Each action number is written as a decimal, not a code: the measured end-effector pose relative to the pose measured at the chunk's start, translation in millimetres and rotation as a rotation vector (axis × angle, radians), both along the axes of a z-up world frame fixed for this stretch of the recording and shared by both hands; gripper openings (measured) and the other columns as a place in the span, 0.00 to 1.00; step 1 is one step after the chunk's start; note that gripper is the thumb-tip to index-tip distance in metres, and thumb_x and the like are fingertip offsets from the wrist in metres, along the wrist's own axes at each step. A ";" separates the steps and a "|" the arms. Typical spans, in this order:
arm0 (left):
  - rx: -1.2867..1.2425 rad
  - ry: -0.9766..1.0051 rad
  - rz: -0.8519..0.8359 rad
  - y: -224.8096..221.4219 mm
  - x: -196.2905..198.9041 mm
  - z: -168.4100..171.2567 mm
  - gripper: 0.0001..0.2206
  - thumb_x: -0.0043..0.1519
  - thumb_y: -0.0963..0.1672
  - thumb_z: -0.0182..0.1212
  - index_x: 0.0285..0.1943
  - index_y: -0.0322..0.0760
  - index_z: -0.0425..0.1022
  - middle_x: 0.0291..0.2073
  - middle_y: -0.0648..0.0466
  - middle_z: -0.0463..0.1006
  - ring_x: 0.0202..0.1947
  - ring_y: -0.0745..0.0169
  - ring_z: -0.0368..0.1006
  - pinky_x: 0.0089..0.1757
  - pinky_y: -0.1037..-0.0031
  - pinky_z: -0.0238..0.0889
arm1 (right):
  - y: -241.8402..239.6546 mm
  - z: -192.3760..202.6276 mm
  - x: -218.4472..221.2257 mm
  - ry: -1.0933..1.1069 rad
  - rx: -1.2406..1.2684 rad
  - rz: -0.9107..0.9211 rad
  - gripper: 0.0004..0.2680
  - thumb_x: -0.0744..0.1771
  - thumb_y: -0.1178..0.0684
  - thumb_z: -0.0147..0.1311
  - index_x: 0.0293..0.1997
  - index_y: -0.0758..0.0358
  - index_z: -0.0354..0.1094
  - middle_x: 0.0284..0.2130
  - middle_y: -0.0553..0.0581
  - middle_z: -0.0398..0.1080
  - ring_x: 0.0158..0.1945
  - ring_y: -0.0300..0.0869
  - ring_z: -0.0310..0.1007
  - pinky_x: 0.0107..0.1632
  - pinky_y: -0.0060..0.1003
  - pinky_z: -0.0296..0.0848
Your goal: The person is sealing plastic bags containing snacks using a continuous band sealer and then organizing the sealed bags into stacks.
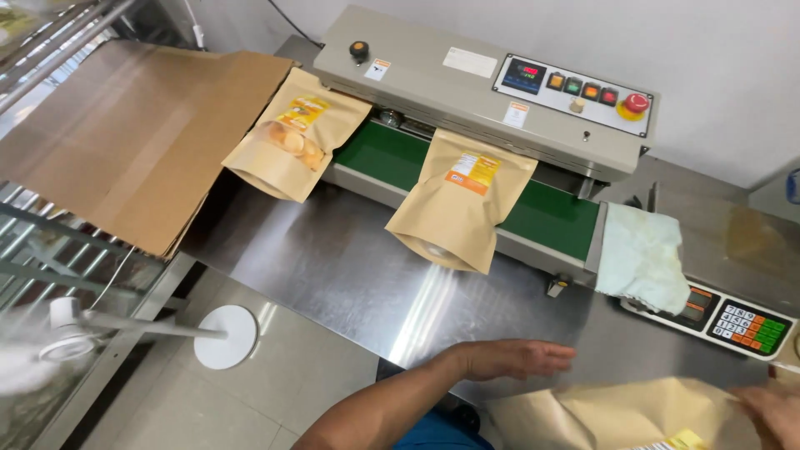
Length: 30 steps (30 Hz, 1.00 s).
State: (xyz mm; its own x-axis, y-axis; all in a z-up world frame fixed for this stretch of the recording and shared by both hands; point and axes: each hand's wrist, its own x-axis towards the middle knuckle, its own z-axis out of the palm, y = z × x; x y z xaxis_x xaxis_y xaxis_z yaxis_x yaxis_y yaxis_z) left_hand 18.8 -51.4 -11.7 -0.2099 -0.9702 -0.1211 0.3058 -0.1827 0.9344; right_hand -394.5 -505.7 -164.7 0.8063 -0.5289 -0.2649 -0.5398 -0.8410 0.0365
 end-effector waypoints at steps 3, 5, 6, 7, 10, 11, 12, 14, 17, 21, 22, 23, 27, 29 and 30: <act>0.165 0.485 -0.099 10.3 -5.1 8.5 0.58 0.46 0.70 0.52 0.83 0.38 0.49 0.76 0.46 0.57 0.71 0.55 0.57 0.69 0.63 0.49 | 146.6 235.2 164.5 -0.637 0.080 0.329 0.11 0.64 0.48 0.54 0.48 0.54 0.76 0.38 0.56 0.81 0.41 0.49 0.83 0.51 0.43 0.79; 0.065 0.961 -0.085 24.1 -10.7 -10.2 0.37 0.75 0.64 0.47 0.72 0.29 0.70 0.60 0.42 0.77 0.56 0.47 0.76 0.56 0.62 0.68 | 233.3 319.0 219.9 -0.796 -0.077 0.331 0.07 0.68 0.57 0.55 0.47 0.66 0.75 0.39 0.63 0.77 0.43 0.57 0.76 0.55 0.51 0.72; 0.064 0.961 -0.085 26.7 -4.2 -10.7 0.37 0.75 0.64 0.47 0.72 0.29 0.70 0.60 0.42 0.77 0.56 0.47 0.76 0.56 0.62 0.68 | 240.1 322.0 227.4 -0.795 -0.077 0.331 0.07 0.68 0.57 0.55 0.47 0.66 0.75 0.39 0.63 0.77 0.43 0.57 0.76 0.55 0.51 0.72; 0.098 0.919 -0.031 28.9 -1.3 -10.8 0.36 0.73 0.63 0.47 0.71 0.30 0.70 0.59 0.42 0.77 0.56 0.48 0.76 0.55 0.63 0.68 | 246.7 324.6 235.4 -0.747 -0.211 0.276 0.11 0.69 0.52 0.56 0.54 0.68 0.76 0.46 0.64 0.78 0.53 0.59 0.77 0.63 0.50 0.70; 0.210 0.805 0.103 30.0 -4.2 -7.1 0.31 0.70 0.60 0.49 0.67 0.31 0.72 0.57 0.44 0.78 0.53 0.51 0.76 0.51 0.65 0.67 | 267.7 302.6 235.8 -0.875 -0.250 0.151 0.19 0.70 0.56 0.60 0.67 0.80 0.69 0.59 0.76 0.72 0.63 0.65 0.72 0.68 0.54 0.68; 0.248 0.768 0.143 29.7 -5.1 -5.8 0.30 0.69 0.59 0.49 0.65 0.32 0.73 0.56 0.44 0.78 0.53 0.52 0.76 0.50 0.65 0.67 | 274.6 290.3 232.0 -1.061 -0.158 0.087 0.24 0.70 0.64 0.62 0.74 0.90 0.63 0.66 0.87 0.65 0.64 0.70 0.67 0.65 0.57 0.69; 0.282 0.728 0.187 28.7 -3.3 -3.4 0.28 0.68 0.57 0.50 0.64 0.32 0.73 0.55 0.45 0.78 0.52 0.53 0.75 0.49 0.66 0.67 | 283.8 273.1 229.6 -1.053 -0.160 0.084 0.24 0.70 0.64 0.62 0.74 0.90 0.63 0.66 0.87 0.65 0.64 0.70 0.67 0.65 0.57 0.69; 0.352 0.644 0.279 28.0 1.8 2.7 0.26 0.66 0.55 0.51 0.61 0.33 0.75 0.53 0.46 0.79 0.50 0.55 0.75 0.47 0.67 0.67 | 302.7 238.6 225.9 -0.886 0.543 -0.746 0.27 0.66 0.48 0.53 0.77 0.56 0.55 0.66 0.61 0.64 0.66 0.46 0.62 0.61 0.41 0.61; 0.454 0.500 0.420 26.8 14.6 17.6 0.22 0.63 0.52 0.53 0.57 0.35 0.77 0.50 0.47 0.79 0.48 0.57 0.75 0.44 0.69 0.67 | 309.9 110.2 191.9 -1.160 1.701 -0.481 0.33 0.64 0.35 0.60 0.76 0.55 0.53 0.63 0.53 0.67 0.38 0.41 0.71 0.33 0.36 0.68; 0.587 0.288 0.577 20.3 34.9 38.0 0.17 0.58 0.48 0.56 0.52 0.37 0.79 0.47 0.49 0.80 0.45 0.61 0.75 0.40 0.72 0.66 | 367.0 181.1 225.9 -1.143 1.785 -0.464 0.39 0.66 0.28 0.68 0.78 0.55 0.41 0.57 0.67 0.74 0.51 0.55 0.82 0.41 0.56 0.86; 0.618 0.231 0.612 17.9 38.8 43.2 0.16 0.57 0.46 0.56 0.50 0.37 0.80 0.46 0.50 0.80 0.44 0.62 0.74 0.39 0.72 0.66 | 368.2 183.2 226.3 -1.181 1.675 -0.700 0.34 0.65 0.37 0.56 0.80 0.51 0.43 0.59 0.65 0.70 0.53 0.54 0.75 0.47 0.52 0.75; 0.649 0.174 0.647 14.5 38.8 49.0 0.15 0.56 0.45 0.57 0.49 0.38 0.80 0.45 0.50 0.80 0.43 0.63 0.74 0.38 0.73 0.66 | 369.4 185.3 226.7 -1.200 1.561 -0.936 0.31 0.65 0.48 0.46 0.82 0.47 0.45 0.61 0.63 0.65 0.55 0.53 0.67 0.53 0.49 0.64; 0.729 0.520 0.816 12.4 52.5 56.2 0.24 0.61 0.58 0.61 0.48 0.37 0.82 0.43 0.51 0.83 0.40 0.59 0.78 0.41 0.71 0.69 | 364.6 216.5 244.9 -1.164 1.444 -0.994 0.31 0.63 0.49 0.46 0.80 0.51 0.48 0.60 0.65 0.65 0.53 0.57 0.67 0.51 0.53 0.65; 0.445 0.750 0.476 23.3 60.5 52.3 0.26 0.66 0.60 0.54 0.57 0.40 0.79 0.45 0.54 0.82 0.45 0.61 0.79 0.42 0.75 0.71 | 364.8 224.9 252.9 -1.187 1.410 -1.007 0.31 0.64 0.51 0.42 0.82 0.49 0.45 0.64 0.62 0.63 0.57 0.54 0.64 0.53 0.50 0.63; 0.450 0.751 0.471 24.2 62.4 56.2 0.26 0.66 0.60 0.54 0.57 0.40 0.79 0.45 0.54 0.82 0.45 0.61 0.79 0.42 0.75 0.71 | 360.5 222.0 256.2 -1.189 1.408 -1.014 0.31 0.64 0.51 0.42 0.82 0.49 0.45 0.64 0.62 0.63 0.57 0.54 0.64 0.53 0.50 0.63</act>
State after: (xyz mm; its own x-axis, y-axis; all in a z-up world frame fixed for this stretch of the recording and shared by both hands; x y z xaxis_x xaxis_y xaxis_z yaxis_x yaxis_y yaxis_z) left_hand 81.1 -27.2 44.4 0.0124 -0.8703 -0.4923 0.9221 -0.1805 0.3423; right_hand -138.3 -145.2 57.3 0.4754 -0.7371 -0.4802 0.0045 0.5479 -0.8365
